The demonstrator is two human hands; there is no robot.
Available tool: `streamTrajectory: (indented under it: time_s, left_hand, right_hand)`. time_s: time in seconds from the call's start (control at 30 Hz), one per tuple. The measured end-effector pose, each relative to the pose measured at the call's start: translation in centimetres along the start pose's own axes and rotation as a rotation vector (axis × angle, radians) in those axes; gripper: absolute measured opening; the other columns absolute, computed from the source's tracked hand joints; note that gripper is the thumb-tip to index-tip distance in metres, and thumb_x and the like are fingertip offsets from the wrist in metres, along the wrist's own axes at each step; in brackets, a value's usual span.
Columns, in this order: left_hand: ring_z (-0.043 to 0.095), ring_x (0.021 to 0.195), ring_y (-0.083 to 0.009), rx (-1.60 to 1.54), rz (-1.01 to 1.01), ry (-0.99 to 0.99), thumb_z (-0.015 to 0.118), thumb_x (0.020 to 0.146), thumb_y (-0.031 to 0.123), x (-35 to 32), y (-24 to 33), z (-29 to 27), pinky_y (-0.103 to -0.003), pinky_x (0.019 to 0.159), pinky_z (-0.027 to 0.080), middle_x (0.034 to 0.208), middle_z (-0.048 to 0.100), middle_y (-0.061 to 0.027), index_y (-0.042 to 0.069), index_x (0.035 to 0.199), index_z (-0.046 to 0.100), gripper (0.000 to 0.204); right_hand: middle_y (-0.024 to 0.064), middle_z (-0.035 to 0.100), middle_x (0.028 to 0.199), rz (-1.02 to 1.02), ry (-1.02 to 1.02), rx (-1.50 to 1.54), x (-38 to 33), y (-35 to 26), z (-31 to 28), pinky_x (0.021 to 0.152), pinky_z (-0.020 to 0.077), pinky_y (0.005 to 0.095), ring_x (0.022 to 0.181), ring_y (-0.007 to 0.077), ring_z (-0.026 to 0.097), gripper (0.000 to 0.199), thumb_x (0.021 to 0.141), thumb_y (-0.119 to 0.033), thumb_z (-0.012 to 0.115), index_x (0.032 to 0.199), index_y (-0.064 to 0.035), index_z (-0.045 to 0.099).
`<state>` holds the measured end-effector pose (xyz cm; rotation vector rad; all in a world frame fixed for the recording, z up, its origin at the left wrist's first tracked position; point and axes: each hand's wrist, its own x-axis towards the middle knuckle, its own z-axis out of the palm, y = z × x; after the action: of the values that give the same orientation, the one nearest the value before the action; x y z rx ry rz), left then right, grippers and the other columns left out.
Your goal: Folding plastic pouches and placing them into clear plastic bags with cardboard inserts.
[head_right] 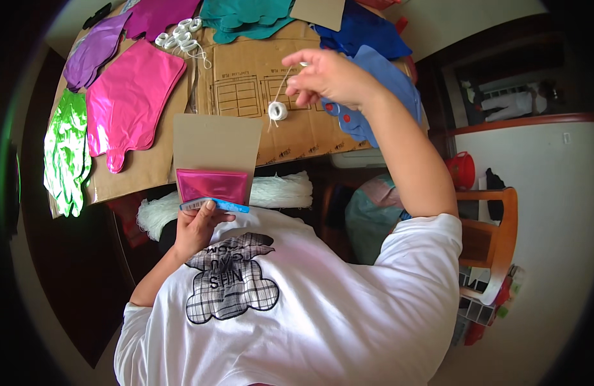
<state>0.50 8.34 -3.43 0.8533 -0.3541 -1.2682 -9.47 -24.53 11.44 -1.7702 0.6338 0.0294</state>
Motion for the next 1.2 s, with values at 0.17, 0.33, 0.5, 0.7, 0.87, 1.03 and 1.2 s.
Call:
streamTrajectory:
  time_s: [0.17,0.33,0.5,0.7,0.87,1.03,1.2]
  left_hand:
    - [0.066,0.089,-0.0215,-0.017,-0.006,0.026,0.051,0.097,0.015,-0.9,-0.2,-0.5,-0.034,0.079,0.057,0.102,0.065,-0.0133,-0.002,0.107,0.059,0.022]
    - [0.066,0.090,-0.0219,-0.001,0.003,0.025,0.050,0.097,0.015,-1.0,0.0,-0.6,-0.035,0.079,0.057,0.104,0.065,-0.0134,-0.002,0.109,0.059,0.022]
    - [0.066,0.090,-0.0222,0.006,0.020,0.053,0.050,0.097,0.015,-1.0,0.2,0.0,-0.035,0.080,0.057,0.103,0.065,-0.0139,-0.002,0.109,0.059,0.023]
    - [0.066,0.090,-0.0223,0.014,0.032,0.094,0.051,0.097,0.015,-1.5,0.7,-0.2,-0.037,0.081,0.057,0.102,0.065,-0.0138,-0.003,0.107,0.060,0.022]
    - [0.066,0.089,-0.0215,0.002,0.053,0.081,0.051,0.097,0.014,-1.5,0.7,-0.9,-0.038,0.080,0.057,0.101,0.065,-0.0124,-0.001,0.105,0.061,0.020]
    - [0.065,0.090,-0.0205,-0.060,0.042,0.063,0.050,0.097,0.014,-1.0,0.8,-0.1,-0.037,0.080,0.057,0.101,0.065,-0.0110,0.001,0.106,0.061,0.019]
    - [0.064,0.092,-0.0203,-0.073,0.021,0.094,0.050,0.098,0.017,-1.1,1.2,-0.3,-0.036,0.082,0.055,0.103,0.065,-0.0107,0.000,0.109,0.059,0.023]
  right_hand:
    - [0.0054,0.065,0.082,-0.032,0.253,-0.491,1.3,2.1,-1.5,0.061,0.0477,0.0253,0.067,0.0109,0.060,0.022,0.085,-0.012,0.061,0.101,0.0021,0.063]
    - [0.0082,0.067,0.083,-0.109,0.325,-0.635,5.2,3.7,-6.1,0.069,0.0498,0.0289,0.075,0.0161,0.063,0.032,0.075,-0.012,0.070,0.105,-0.0012,0.064]
    - [0.0085,0.066,0.084,-0.158,0.127,-0.942,7.8,2.9,-4.9,0.070,0.0490,0.0299,0.077,0.0173,0.064,0.029,0.072,-0.011,0.072,0.096,0.0009,0.063]
    - [0.0007,0.063,0.074,-0.111,0.054,-0.321,8.6,-0.8,-5.4,0.056,0.0439,0.0204,0.066,0.0062,0.058,0.015,0.082,-0.017,0.064,0.091,-0.0042,0.063]
    - [0.0037,0.064,0.075,-0.209,0.127,0.165,6.4,-9.8,-8.4,0.056,0.0491,0.0220,0.062,0.0092,0.060,0.008,0.084,-0.009,0.065,0.090,-0.0027,0.062]
    - [0.0041,0.065,0.076,-0.260,0.087,0.140,4.4,-13.3,-7.6,0.053,0.0491,0.0212,0.059,0.0084,0.060,0.008,0.084,-0.011,0.066,0.087,-0.0039,0.062]
    - [0.0035,0.064,0.076,-0.332,-0.045,0.114,1.4,-10.9,0.1,0.057,0.0478,0.0224,0.065,0.0087,0.060,0.016,0.085,-0.017,0.065,0.092,-0.0027,0.063]
